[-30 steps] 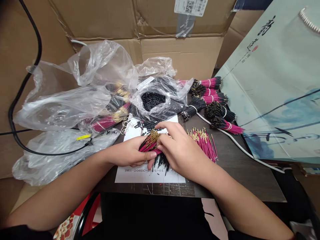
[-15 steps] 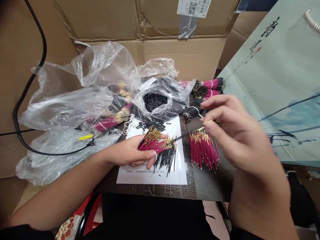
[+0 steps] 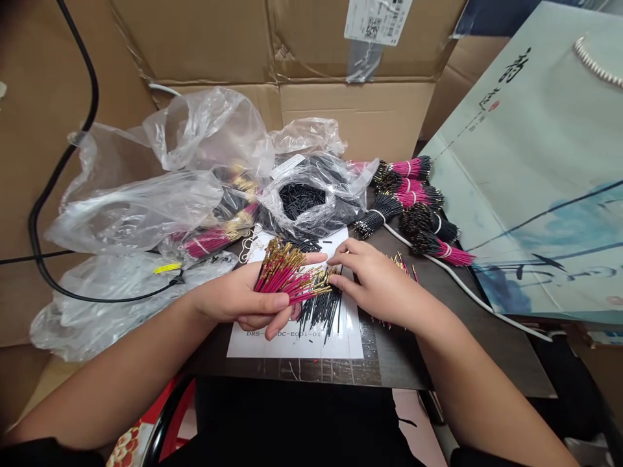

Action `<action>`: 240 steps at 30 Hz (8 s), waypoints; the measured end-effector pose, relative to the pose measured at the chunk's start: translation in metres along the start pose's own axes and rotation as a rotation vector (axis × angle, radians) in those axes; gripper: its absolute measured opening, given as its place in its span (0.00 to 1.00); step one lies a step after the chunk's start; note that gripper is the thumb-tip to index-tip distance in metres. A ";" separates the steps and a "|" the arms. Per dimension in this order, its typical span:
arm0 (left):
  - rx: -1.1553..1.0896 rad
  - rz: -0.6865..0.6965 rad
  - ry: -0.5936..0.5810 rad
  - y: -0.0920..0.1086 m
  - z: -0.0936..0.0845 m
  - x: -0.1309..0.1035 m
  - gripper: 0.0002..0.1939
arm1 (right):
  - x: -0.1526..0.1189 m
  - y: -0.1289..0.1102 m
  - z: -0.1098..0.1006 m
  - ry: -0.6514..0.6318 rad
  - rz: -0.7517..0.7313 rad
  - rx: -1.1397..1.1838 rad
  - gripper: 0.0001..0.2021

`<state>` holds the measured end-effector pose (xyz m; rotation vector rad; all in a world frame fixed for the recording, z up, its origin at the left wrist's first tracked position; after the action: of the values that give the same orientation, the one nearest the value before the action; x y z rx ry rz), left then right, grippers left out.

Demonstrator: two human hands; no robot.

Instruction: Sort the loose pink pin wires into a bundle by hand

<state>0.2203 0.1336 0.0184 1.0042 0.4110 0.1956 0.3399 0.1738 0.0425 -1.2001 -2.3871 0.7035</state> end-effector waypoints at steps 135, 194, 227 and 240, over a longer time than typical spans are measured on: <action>-0.014 0.068 -0.036 -0.003 0.005 0.009 0.45 | -0.006 -0.038 -0.040 0.405 -0.111 0.377 0.08; 0.014 0.123 0.497 0.006 -0.056 -0.001 0.20 | -0.013 0.045 -0.010 0.180 0.410 0.848 0.12; -0.030 0.135 0.321 0.004 -0.022 0.007 0.24 | -0.011 -0.011 0.034 0.709 0.399 0.997 0.11; -0.184 -0.026 0.150 -0.017 0.001 0.010 0.23 | -0.003 -0.022 0.052 0.544 0.491 1.008 0.20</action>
<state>0.2289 0.1276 0.0020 0.8056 0.5326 0.2811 0.2995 0.1462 0.0130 -1.2420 -1.0213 1.2945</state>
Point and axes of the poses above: each hand's wrist, its own x-axis towards the middle knuckle, its own z-axis out of the palm, y = z × x, the point moved 10 cm from there along x, towards the middle knuckle, and after that the axes turned 1 degree about -z, right-handed, at the moved point
